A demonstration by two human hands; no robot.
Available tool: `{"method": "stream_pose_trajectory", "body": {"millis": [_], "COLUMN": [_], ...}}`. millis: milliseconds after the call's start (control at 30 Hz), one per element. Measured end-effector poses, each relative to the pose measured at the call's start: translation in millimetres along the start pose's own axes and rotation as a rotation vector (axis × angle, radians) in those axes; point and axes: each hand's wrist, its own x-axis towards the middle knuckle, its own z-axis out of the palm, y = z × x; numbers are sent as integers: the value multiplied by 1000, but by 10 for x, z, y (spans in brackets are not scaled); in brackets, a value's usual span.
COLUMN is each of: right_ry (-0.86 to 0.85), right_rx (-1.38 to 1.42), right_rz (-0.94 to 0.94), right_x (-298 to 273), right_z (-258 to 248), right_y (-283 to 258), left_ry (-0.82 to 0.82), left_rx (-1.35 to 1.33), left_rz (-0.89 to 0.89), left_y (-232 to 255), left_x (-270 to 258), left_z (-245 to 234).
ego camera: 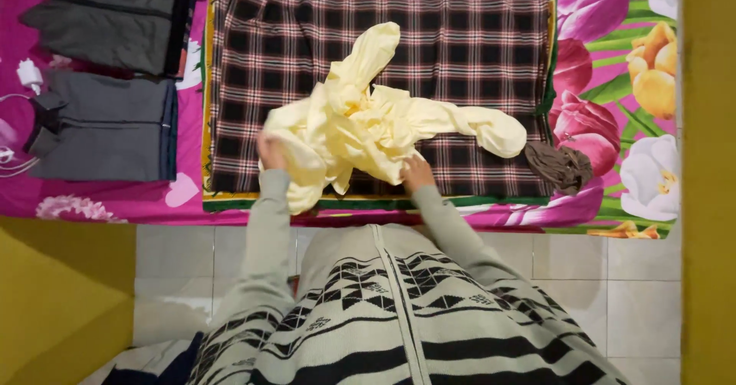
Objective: Folding various items of clothing on a bed.
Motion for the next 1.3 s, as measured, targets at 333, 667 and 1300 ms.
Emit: {"method": "stream_pose_trajectory", "body": {"millis": [333,667,1300], "right_ry": [-634,-455,-415], "right_rx": [937,142,467], "right_rz": [243,75,-104], "right_x": [-115,595,405], "right_z": [-987,-1117,-913], "right_y": [-65,-349,8], "left_ry": [306,-144,-219], "left_rx": [-420,1309,1073], "left_rz": [-223,35,49], "left_y": [304,50,-550], "left_x": [-205,-320,-249], "left_z": [-1488,-367,562]}}
